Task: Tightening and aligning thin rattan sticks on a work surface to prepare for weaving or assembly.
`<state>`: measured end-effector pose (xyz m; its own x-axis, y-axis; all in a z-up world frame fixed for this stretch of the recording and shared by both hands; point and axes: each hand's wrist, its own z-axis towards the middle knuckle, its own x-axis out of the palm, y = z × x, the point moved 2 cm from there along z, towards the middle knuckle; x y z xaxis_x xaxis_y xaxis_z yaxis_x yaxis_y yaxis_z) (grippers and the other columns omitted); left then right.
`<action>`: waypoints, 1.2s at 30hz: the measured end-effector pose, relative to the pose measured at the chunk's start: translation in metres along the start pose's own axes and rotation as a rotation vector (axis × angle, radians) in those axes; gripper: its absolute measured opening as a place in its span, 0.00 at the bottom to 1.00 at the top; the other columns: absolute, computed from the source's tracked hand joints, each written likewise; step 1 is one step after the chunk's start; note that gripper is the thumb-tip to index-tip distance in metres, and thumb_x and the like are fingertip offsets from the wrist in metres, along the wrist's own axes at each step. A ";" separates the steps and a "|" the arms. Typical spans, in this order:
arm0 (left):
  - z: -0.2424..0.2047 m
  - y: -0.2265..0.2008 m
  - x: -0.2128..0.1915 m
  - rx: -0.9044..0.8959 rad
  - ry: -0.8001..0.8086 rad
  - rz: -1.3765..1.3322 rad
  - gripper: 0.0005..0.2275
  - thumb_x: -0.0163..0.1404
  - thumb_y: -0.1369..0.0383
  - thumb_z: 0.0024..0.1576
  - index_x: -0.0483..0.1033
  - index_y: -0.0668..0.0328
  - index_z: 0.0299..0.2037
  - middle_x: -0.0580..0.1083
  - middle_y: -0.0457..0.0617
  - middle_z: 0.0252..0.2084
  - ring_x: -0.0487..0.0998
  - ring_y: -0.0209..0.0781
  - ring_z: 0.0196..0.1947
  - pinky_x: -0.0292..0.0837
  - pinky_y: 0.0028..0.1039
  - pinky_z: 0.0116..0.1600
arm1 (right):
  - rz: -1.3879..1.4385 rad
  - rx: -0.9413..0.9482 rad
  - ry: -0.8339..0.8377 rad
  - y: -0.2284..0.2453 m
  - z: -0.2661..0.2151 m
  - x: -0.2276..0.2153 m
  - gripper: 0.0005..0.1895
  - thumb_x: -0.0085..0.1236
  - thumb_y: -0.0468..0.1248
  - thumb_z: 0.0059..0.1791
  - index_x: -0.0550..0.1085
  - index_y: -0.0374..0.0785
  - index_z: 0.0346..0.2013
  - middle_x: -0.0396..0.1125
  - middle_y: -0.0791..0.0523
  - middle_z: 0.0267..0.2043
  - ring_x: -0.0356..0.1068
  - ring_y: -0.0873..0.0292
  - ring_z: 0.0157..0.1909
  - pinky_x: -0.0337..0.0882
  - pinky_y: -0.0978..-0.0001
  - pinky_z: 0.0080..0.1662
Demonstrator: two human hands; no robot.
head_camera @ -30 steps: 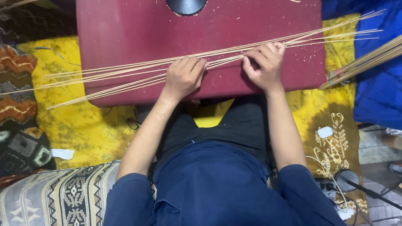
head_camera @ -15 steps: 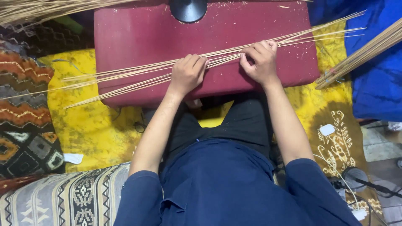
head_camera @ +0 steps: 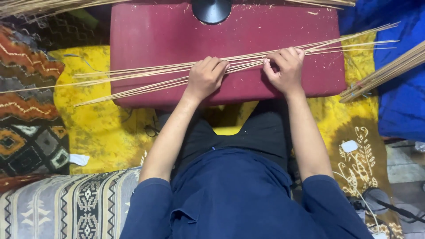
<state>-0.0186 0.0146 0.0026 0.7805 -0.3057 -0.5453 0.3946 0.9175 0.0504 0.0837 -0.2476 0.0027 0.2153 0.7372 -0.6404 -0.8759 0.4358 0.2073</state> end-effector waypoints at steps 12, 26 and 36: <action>0.002 0.001 0.000 0.008 0.037 -0.123 0.01 0.56 0.68 0.60 0.78 0.51 0.38 0.71 0.42 0.31 0.76 0.40 0.31 0.72 0.25 0.33 | -0.088 -0.164 0.052 0.004 -0.005 0.010 0.01 0.64 0.35 0.51 0.80 0.42 0.36 0.65 0.56 0.29 0.67 0.51 0.33 0.65 0.57 0.45; -0.002 0.003 0.005 -0.014 0.015 -0.070 0.01 0.55 0.66 0.61 0.78 0.48 0.39 0.70 0.40 0.32 0.75 0.37 0.30 0.72 0.23 0.34 | -0.082 -0.120 -0.019 -0.004 -0.008 0.009 0.01 0.64 0.35 0.50 0.81 0.44 0.36 0.66 0.57 0.29 0.66 0.51 0.33 0.63 0.55 0.47; 0.022 -0.008 -0.026 -0.124 0.112 -0.051 0.02 0.59 0.70 0.60 0.79 0.57 0.38 0.71 0.44 0.33 0.68 0.36 0.27 0.64 0.26 0.31 | -0.095 -0.034 0.059 0.025 0.008 -0.007 0.09 0.66 0.27 0.47 0.83 0.37 0.41 0.65 0.58 0.31 0.60 0.57 0.36 0.58 0.61 0.52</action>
<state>-0.0316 0.0098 0.0345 0.6996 -0.3288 -0.6344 0.3644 0.9279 -0.0792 0.0639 -0.2380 0.0184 0.2725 0.6613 -0.6988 -0.8671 0.4835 0.1194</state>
